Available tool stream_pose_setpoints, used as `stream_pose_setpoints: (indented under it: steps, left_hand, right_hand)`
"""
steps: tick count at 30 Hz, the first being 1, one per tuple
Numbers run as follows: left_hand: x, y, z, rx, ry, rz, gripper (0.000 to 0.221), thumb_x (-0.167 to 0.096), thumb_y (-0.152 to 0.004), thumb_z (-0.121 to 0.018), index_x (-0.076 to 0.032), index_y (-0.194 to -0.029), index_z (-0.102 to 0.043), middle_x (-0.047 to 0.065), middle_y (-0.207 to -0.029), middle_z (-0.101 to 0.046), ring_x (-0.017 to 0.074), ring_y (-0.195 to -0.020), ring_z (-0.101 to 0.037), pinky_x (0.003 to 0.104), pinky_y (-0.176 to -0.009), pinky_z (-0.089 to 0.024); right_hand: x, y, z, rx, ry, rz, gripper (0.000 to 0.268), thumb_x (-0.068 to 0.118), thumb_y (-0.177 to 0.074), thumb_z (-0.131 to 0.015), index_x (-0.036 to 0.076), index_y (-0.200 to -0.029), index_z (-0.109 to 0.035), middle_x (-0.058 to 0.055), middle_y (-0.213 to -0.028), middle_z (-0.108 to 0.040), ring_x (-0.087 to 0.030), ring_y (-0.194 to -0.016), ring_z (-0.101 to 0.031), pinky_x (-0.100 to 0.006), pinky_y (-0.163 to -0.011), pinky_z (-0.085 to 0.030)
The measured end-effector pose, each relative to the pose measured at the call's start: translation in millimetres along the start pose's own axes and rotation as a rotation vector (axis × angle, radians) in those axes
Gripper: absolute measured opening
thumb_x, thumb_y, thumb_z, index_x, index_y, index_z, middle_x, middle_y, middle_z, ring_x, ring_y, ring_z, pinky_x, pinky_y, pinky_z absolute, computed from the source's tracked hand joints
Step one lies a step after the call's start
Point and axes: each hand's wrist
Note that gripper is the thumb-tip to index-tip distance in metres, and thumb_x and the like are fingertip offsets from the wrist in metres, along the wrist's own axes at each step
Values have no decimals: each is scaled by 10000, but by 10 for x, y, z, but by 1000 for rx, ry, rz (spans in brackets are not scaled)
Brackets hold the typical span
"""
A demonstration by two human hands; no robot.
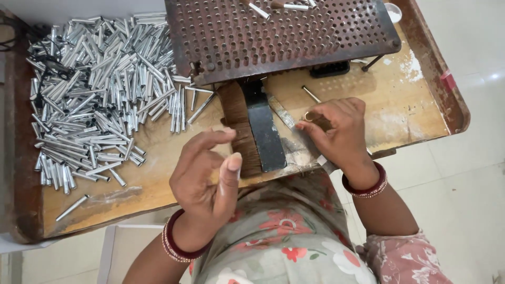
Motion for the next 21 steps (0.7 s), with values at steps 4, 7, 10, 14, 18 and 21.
stream_pose_setpoints:
  steps: [4,7,10,14,18,21]
  left_hand:
    - [139,9,-59,-156,135,130,286,-142,-976,-670,90,-990,-504,202,-1171,-622,255,-1058,-646,394,-980,-520]
    - [353,226,-1,-95,53,108,162,-85,-1065,-635,-42,-920,-578,183,-1241,-660,221,-1114,-657,326,-1005,-518]
    - [387,229,-32,-133,26,89,85,-30,-1079,-655,-46,-1094,-573,166,-1239,-658,212,-1124,-656,320,-1031,-519]
    - [438,284,-69,-176,291,191,185,-30,-1092,-645,-21,-1215,-507,144,-1296,-618,189,-1172,-634,339,-1100,-508]
    - [445,269,-65,-187,323,219,190,-35,-1092,-636,-27,-1231,-508,137,-1311,-613,169,-1137,-632,317,-1075,-499]
    - [484,274,-71,-190,336,219,184,-36,-1080,-635,-28,-1215,-511,137,-1311,-609,162,-1129,-628,333,-1104,-505]
  right_hand:
    - [10,6,12,13,-22,-6,282,312,-883,-850,91,-988,-710,-42,-890,-706,-258,-876,-653,-407,-938,-400]
    - [21,28,8,-10,-34,14,292,309,-903,-846,84,-1033,-713,-39,-900,-707,-261,-887,-658,-413,-969,-393]
    - [44,23,9,-7,-15,16,289,308,-894,-857,90,-1018,-713,-40,-898,-708,-264,-882,-660,-423,-993,-392]
    - [34,74,-18,0,2,-17,275,288,-894,-867,88,-995,-706,-47,-895,-705,-272,-893,-660,-421,-1005,-396]
    - [44,49,-15,5,8,-21,275,282,-875,-869,83,-974,-708,-57,-876,-704,-278,-875,-655,-421,-975,-396]
    - [-42,21,-70,32,-2,-47,283,294,-867,-874,82,-948,-704,-44,-820,-693,-256,-807,-648,-417,-959,-404]
Point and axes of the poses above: each hand's wrist, its own y-axis away from the middle knuckle, its own z-axis out of the back of the hand, x = y × z
